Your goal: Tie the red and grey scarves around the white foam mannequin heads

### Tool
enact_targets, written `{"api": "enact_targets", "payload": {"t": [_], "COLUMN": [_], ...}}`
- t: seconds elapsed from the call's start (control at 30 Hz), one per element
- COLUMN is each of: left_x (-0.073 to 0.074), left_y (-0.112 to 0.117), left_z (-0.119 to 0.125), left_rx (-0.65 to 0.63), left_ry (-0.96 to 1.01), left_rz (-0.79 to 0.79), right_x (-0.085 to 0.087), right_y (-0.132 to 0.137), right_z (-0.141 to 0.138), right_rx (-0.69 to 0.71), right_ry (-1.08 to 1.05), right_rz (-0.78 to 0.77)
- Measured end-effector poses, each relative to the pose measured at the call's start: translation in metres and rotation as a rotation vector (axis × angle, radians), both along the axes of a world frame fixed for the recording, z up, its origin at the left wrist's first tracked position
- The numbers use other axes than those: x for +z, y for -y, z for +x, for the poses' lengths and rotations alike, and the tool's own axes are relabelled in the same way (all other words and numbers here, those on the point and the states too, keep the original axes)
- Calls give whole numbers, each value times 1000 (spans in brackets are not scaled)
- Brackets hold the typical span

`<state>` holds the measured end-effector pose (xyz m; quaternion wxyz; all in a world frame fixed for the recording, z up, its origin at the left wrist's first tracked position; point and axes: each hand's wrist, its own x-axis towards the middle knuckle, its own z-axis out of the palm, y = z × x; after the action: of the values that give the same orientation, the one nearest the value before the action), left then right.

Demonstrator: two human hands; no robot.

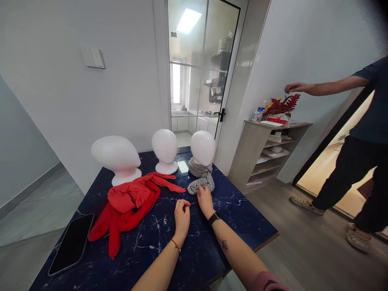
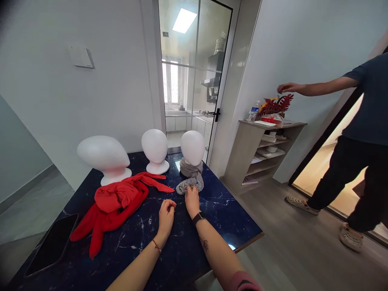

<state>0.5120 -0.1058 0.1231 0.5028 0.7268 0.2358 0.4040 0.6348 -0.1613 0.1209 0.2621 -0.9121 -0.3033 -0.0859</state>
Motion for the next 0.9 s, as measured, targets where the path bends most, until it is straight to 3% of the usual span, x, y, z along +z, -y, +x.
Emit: {"api": "enact_targets", "payload": {"t": [0.4,0.63,0.77,0.9], "left_x": [1,-2,-3,-1], "left_y": [0,0,1,1], "left_z": [-1,0,0,-2], "left_rx": [-6,-26,-22,2], "left_ry": [-6,4,19,21], "left_rz": [-3,-16,-15,13], "right_x": [-5,-6,-2,7], "right_y": [6,7,5,9], "right_z": [3,-11,-19,-25], "right_rx": [45,175,255,99], "right_ry": [-10,-45,-55,54], "right_rz": [136,354,303,231]}}
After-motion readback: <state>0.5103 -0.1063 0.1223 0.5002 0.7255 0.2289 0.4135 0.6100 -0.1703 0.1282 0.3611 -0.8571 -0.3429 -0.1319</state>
